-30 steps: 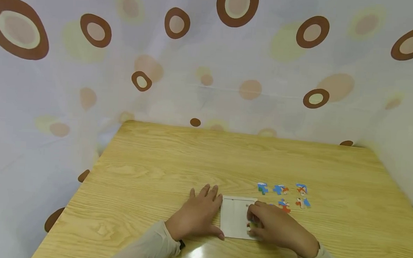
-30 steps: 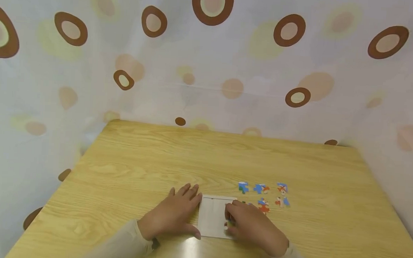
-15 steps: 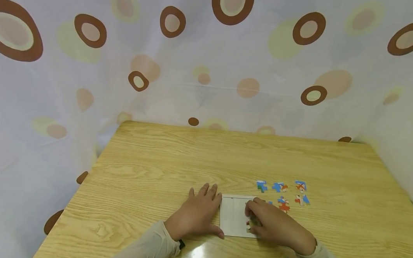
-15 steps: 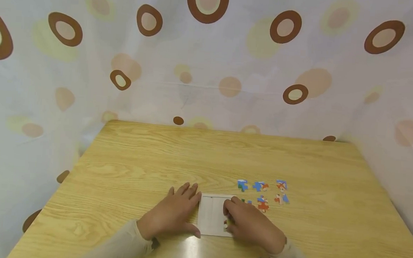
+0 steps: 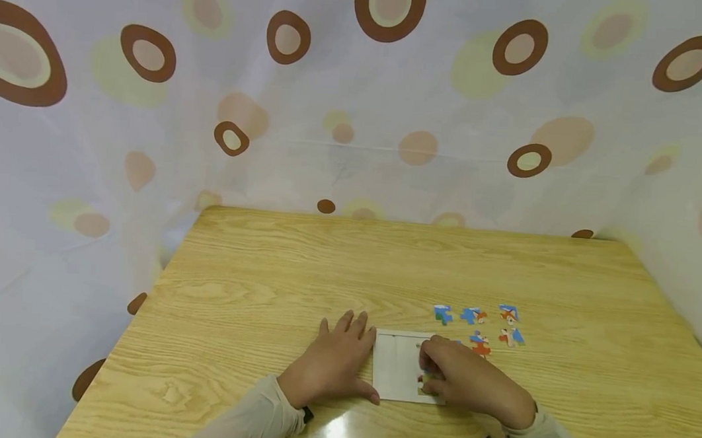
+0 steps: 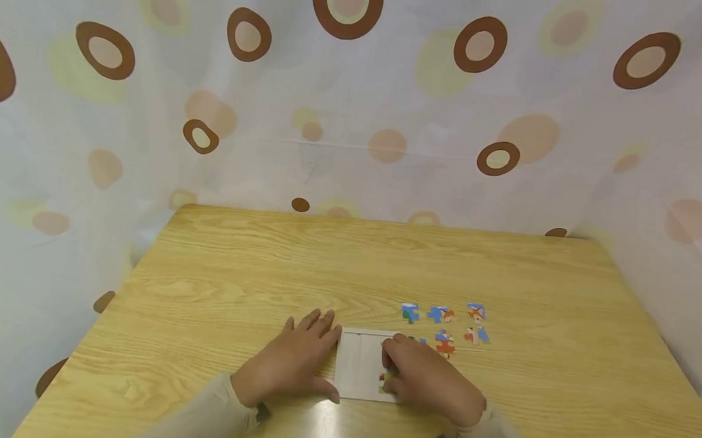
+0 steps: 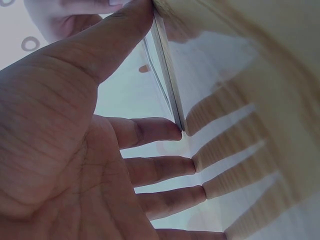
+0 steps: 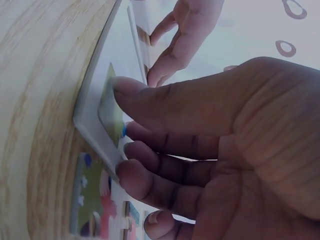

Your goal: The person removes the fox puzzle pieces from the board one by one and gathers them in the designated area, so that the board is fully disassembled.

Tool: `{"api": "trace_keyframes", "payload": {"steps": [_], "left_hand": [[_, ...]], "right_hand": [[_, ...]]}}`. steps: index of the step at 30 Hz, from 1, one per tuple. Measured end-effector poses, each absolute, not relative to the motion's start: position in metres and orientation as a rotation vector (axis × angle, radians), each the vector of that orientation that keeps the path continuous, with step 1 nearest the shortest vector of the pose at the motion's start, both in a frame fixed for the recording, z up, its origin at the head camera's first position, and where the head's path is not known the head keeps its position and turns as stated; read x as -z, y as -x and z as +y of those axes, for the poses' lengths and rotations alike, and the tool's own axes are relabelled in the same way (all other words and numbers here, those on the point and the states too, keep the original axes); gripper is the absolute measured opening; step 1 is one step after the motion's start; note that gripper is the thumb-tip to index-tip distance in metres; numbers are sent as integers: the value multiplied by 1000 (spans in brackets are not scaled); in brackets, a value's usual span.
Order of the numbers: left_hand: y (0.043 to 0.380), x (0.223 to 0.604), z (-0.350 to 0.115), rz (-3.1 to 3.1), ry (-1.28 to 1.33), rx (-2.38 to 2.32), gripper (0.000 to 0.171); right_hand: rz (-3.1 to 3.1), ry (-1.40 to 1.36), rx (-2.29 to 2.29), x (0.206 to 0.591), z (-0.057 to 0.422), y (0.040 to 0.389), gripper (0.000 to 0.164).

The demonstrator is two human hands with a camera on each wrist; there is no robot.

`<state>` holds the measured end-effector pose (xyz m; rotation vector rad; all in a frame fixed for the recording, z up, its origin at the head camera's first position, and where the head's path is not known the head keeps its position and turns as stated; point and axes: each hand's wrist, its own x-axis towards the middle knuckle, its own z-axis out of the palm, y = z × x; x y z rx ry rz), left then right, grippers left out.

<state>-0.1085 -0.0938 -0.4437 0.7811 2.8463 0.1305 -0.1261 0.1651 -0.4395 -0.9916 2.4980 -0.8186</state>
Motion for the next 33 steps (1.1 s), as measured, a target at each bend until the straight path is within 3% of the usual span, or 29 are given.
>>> {"api": "trace_keyframes", "payload": {"steps": [20, 33], "left_hand": [[107, 444, -94, 2860, -793, -145, 109], [107, 444, -94, 2851, -802, -137, 109]], "right_hand": [[2448, 997, 881, 442, 164, 130, 21], [2424, 1137, 957, 433, 172, 130, 19]]}}
